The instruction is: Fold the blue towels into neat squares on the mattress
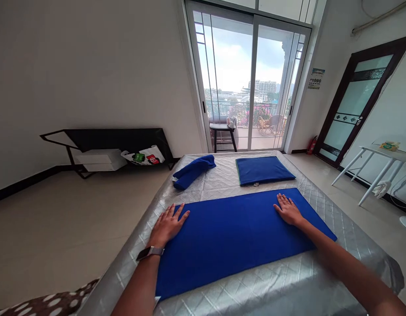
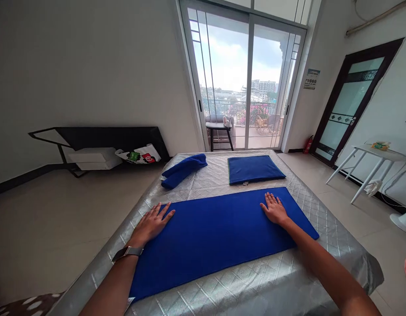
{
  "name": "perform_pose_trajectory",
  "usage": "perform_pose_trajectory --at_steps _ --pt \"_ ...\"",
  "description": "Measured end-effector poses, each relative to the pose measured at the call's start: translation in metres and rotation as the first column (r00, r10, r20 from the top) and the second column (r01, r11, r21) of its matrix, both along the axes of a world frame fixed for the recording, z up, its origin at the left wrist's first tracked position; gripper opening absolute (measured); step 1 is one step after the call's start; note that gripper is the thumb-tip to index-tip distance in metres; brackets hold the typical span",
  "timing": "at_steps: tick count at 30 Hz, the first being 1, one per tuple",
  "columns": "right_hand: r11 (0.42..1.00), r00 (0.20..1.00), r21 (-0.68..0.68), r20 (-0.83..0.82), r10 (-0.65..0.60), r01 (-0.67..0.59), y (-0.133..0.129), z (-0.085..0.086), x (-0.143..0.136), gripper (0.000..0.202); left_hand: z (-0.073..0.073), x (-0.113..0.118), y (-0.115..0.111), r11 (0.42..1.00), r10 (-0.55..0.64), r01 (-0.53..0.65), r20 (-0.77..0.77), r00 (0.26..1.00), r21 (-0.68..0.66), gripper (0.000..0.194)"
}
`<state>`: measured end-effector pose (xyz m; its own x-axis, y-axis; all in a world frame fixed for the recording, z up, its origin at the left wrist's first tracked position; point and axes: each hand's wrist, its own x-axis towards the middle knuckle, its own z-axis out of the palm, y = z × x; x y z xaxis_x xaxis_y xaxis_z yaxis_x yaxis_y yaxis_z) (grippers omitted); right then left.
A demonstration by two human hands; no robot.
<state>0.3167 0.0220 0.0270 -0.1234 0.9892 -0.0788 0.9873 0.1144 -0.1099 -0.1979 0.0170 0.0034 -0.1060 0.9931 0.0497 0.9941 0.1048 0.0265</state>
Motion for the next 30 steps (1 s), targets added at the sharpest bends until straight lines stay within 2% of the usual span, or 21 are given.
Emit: perform_pose_trajectory --at_steps 5,8,10,13,16,19,22,24,26,30 --pt "0.956 0.955 -0.036 0.062 -0.290 0.292 0.004 0.011 0.097 0.071 0.001 -0.001 0.001 1.000 -0.007 0.007 0.015 1.000 0.000 0.069" --pt "0.923 0.918 0.002 0.102 -0.383 0.385 0.005 0.019 0.119 0.069 0.001 -0.001 0.001 1.000 -0.001 0.002 0.011 1.000 -0.012 0.069" --pt "0.927 0.923 0.087 0.099 -0.373 0.365 0.005 0.024 0.111 0.067 0.000 -0.002 0.001 1.000 -0.008 0.008 0.011 1.000 -0.009 0.069" --pt "0.963 0.972 0.160 0.063 -0.228 0.215 0.004 0.028 0.064 0.066 -0.001 -0.003 0.000 1.000 -0.025 0.025 0.011 1.000 0.002 0.068" --pt "0.992 1.000 0.125 0.001 0.019 -0.019 0.005 0.028 -0.005 0.067 0.001 -0.002 0.000 1.000 -0.012 0.012 0.004 1.000 -0.022 0.069" --pt "0.973 0.971 0.073 -0.079 0.225 -0.220 0.008 0.022 -0.066 0.069 0.002 -0.001 0.000 1.000 -0.006 0.006 0.001 1.000 -0.018 0.069" --pt "0.952 0.943 0.033 -0.130 0.306 -0.305 0.015 0.012 -0.097 0.072 0.000 -0.002 0.001 0.999 -0.027 0.027 -0.012 1.000 0.019 0.067" --pt "0.959 0.950 0.013 -0.131 0.284 -0.285 0.022 0.007 -0.095 0.073 -0.002 -0.003 0.001 0.999 -0.029 0.029 -0.023 0.999 0.023 0.068" --pt "0.974 0.968 0.003 -0.110 0.226 -0.227 0.030 0.003 -0.077 0.073 -0.005 -0.005 0.002 0.999 -0.031 0.032 -0.034 0.999 0.019 0.068" --pt "0.998 0.997 -0.001 -0.038 0.065 -0.065 0.045 0.002 -0.007 0.070 -0.015 -0.015 0.004 0.994 -0.093 0.095 -0.046 0.995 0.052 0.066"
